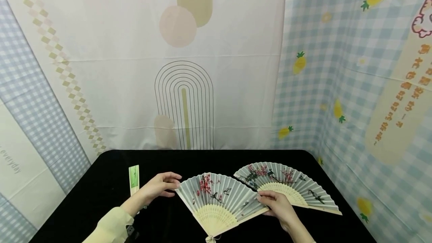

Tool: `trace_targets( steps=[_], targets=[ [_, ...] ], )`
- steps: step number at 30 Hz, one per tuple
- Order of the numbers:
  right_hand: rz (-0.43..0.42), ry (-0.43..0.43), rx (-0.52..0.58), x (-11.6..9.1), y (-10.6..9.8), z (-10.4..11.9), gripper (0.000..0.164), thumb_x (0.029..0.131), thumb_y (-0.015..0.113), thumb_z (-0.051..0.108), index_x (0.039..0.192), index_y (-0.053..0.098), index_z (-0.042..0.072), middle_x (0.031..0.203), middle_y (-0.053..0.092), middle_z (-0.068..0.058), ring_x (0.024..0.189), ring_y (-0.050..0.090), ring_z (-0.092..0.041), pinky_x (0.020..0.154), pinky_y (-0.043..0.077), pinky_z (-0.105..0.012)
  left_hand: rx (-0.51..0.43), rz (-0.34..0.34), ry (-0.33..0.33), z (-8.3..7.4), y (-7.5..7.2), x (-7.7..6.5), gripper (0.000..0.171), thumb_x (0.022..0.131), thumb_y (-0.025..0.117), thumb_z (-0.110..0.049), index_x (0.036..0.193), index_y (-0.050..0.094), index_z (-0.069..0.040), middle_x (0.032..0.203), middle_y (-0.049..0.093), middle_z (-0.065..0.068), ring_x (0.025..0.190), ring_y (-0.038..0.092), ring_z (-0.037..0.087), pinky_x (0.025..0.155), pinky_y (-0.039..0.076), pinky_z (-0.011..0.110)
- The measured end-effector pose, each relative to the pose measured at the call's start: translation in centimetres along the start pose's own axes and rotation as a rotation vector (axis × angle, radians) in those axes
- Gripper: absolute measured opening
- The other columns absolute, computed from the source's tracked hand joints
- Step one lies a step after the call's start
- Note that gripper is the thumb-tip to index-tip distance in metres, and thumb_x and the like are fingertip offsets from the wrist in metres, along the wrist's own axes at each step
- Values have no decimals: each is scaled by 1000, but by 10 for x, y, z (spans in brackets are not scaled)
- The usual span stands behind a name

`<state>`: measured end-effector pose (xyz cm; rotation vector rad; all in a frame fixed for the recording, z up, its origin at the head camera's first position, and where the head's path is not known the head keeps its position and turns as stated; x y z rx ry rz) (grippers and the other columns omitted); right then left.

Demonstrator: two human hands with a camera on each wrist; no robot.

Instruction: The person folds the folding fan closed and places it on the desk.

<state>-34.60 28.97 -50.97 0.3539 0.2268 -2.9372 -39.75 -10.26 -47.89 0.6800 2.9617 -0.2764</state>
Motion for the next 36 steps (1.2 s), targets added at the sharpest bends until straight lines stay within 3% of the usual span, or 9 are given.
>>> trace_targets(
  steps=[5,12,20,29,36],
  targets=[
    [-99,-27,11,-2,-6,9,50,99,67,24,135,57,-10,121,67,-6,97,66,-14,75,60,-36,-25,-35,39,-6,-2,3,51,97,68,-12,138,49,12,109,63,12,100,66,22,88,59,43],
    [-193,-36,17,-2,-16,17,44,99,68,22,132,61,-7,119,68,-6,94,66,-14,72,60,-35,-59,-62,34,-6,-4,4,50,97,68,-9,137,49,14,112,67,15,97,69,21,88,59,41],
    [-182,-38,48,-5,-20,29,48,100,67,26,135,58,-5,127,63,-7,102,62,-12,78,59,-38,-57,-87,59,-9,-6,1,41,95,68,-5,130,57,13,110,71,14,97,71,21,86,60,38],
    [-206,-103,60,-5,-21,46,50,99,68,23,139,55,-6,116,64,0,98,62,-6,73,59,-32,-81,-151,72,-21,-18,-2,42,96,69,-7,132,58,11,113,71,15,97,71,21,91,58,43],
    [-202,-109,66,-2,-23,59,54,101,66,27,143,51,-2,118,61,0,102,61,-7,80,59,-38,-112,-209,98,-32,-29,-5,40,97,68,-8,131,60,10,113,71,14,97,71,18,92,57,43]
  ],
)
Point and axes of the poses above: each hand's wrist, its own x-axis towards the middle knuckle, its own y-axis out of the palm, z = x × y, the point moved 10 cm from there along x, towards the middle knuckle
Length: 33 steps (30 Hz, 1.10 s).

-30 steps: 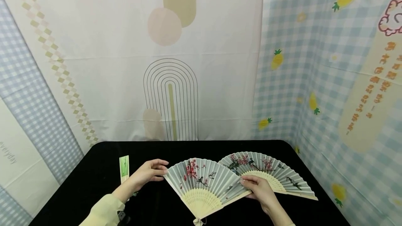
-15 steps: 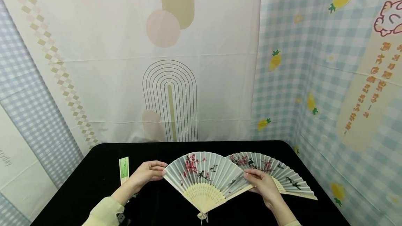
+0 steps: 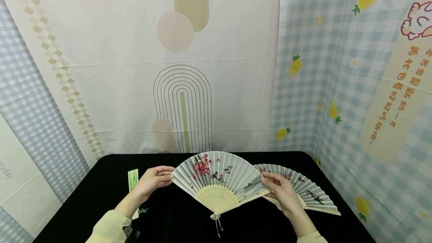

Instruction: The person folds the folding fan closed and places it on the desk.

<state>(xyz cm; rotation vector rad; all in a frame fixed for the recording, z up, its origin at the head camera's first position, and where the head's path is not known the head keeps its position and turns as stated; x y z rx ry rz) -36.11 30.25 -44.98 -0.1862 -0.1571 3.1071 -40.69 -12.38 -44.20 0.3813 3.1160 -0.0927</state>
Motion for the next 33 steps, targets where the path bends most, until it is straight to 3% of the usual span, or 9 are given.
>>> trace_targets(
  steps=[9,16,24,33],
  targets=[
    [-15,-22,84,-2,-9,18,41,99,68,29,136,63,11,115,60,12,103,60,-3,81,59,-31,-50,-95,65,-21,-15,-1,37,95,70,-2,129,62,10,109,72,14,94,70,15,86,59,31],
    [3,-50,130,-5,-8,35,23,100,66,29,123,69,23,113,59,8,101,60,-6,80,58,-29,-84,-148,136,-45,-24,-2,35,94,69,2,126,62,13,104,72,12,91,71,13,84,59,29],
    [-9,-167,241,-8,-5,58,18,100,67,19,116,75,20,106,67,9,90,64,-8,70,57,-26,-99,-175,208,-69,-32,-2,33,94,67,4,126,62,15,107,73,11,93,72,14,85,59,32],
    [44,-188,395,-10,2,69,18,101,64,14,111,76,22,112,68,8,99,66,-7,80,57,-22,-149,-235,320,-97,-39,-6,35,92,68,8,124,60,19,103,75,1,95,71,13,85,59,30]
  ],
)
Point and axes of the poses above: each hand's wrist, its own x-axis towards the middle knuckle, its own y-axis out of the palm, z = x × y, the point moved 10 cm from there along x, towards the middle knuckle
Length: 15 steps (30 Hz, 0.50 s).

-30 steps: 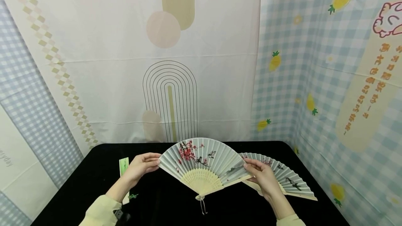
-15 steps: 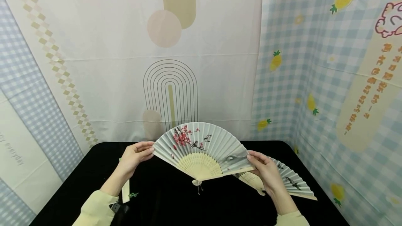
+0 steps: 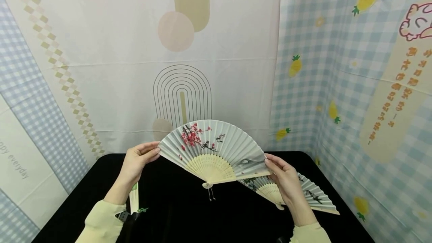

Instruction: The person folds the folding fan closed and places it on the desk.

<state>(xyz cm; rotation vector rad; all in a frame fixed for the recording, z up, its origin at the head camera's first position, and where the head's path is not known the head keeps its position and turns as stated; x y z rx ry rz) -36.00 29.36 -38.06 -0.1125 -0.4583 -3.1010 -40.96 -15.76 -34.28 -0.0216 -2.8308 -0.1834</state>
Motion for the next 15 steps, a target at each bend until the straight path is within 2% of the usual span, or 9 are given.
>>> trace_targets(
  steps=[7,11,15],
  targets=[
    [52,-45,144,-1,11,3,21,104,58,10,115,74,19,117,65,6,103,66,-9,85,57,-23,-31,-43,112,-18,-2,-2,31,90,67,12,119,61,21,98,76,-2,91,72,12,82,59,29],
    [141,-90,272,-1,21,1,26,107,51,10,122,70,17,123,66,2,110,66,-12,91,56,-26,-47,-62,133,-23,-5,-2,28,90,67,13,117,65,17,98,76,-2,90,72,12,81,60,28],
    [274,-172,431,-2,36,0,33,110,40,6,129,67,12,124,67,-6,113,66,-18,96,54,-30,-68,-55,160,-30,-4,-2,28,91,67,12,119,64,17,98,76,-2,90,72,12,81,59,28]
  ],
)
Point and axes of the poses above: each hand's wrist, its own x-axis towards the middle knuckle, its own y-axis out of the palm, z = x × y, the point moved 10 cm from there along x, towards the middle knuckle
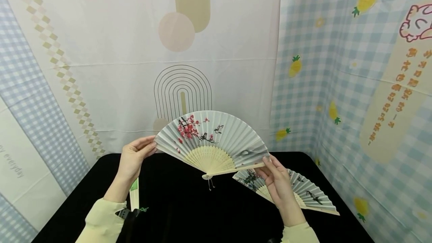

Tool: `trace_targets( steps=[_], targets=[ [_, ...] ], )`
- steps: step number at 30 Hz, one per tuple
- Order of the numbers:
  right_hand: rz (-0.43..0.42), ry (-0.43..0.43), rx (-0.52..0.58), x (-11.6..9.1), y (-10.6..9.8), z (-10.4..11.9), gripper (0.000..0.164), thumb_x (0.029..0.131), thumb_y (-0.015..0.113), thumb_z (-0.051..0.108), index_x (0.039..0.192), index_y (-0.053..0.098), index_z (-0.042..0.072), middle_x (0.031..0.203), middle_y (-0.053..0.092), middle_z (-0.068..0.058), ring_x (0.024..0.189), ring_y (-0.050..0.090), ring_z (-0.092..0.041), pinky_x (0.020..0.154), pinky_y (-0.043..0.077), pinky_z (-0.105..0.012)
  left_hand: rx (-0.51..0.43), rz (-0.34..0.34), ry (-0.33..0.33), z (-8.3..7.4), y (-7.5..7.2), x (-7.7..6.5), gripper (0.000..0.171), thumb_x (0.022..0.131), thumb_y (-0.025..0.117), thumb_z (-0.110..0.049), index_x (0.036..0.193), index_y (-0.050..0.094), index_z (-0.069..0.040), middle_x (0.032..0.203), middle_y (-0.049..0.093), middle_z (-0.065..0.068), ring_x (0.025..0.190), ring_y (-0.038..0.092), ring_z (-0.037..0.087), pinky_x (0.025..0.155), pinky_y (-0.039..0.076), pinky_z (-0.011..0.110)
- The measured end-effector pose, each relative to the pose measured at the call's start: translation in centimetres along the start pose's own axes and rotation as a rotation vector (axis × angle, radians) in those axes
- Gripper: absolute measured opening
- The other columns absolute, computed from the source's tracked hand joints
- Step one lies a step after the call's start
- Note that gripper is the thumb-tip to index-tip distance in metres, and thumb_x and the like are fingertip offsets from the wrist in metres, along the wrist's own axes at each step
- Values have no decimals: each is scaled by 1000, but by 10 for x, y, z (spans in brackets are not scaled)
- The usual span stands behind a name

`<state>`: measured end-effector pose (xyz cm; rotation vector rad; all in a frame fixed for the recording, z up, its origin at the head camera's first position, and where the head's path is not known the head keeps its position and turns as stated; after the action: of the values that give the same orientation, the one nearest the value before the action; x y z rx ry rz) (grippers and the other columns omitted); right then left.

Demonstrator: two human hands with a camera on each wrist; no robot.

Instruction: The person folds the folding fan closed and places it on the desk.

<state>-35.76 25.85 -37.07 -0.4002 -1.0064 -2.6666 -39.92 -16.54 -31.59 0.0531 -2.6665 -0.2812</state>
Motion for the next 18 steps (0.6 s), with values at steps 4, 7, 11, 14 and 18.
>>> trace_targets(
  steps=[4,7,11,14,18],
  targets=[
    [142,-38,148,3,18,-12,37,110,32,3,126,66,2,124,67,-13,116,65,-25,102,51,-37,-25,11,31,-7,2,1,30,91,66,12,120,62,19,100,76,-1,91,73,12,81,59,27],
    [201,-32,179,6,31,-24,38,111,29,2,123,65,0,125,67,-14,118,64,-26,105,48,-40,-44,14,52,-10,4,2,28,92,65,13,119,63,19,101,76,0,92,73,13,81,59,28],
    [221,-14,107,9,46,-43,38,110,29,1,129,63,3,130,65,-10,122,62,-23,108,45,-40,-69,17,79,-14,8,2,27,91,65,14,118,64,18,100,76,1,92,73,14,81,59,28],
    [207,8,53,11,55,-58,36,110,33,1,134,60,6,135,63,-8,125,60,-21,109,44,-39,-90,14,93,-15,10,1,27,91,64,15,118,65,16,100,76,1,92,73,15,81,59,29],
    [186,27,17,14,66,-73,32,110,38,5,134,59,9,132,63,-5,123,61,-19,109,44,-40,-109,11,100,-15,12,1,27,91,65,14,118,67,14,101,76,1,92,73,14,81,59,29]
  ],
)
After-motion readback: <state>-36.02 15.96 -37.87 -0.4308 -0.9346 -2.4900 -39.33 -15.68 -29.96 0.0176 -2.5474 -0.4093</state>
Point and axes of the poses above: each hand's wrist, its own x-axis towards the middle knuckle, its own y-axis out of the palm, z = x × y, the point moved 10 cm from there along x, towards the middle knuckle
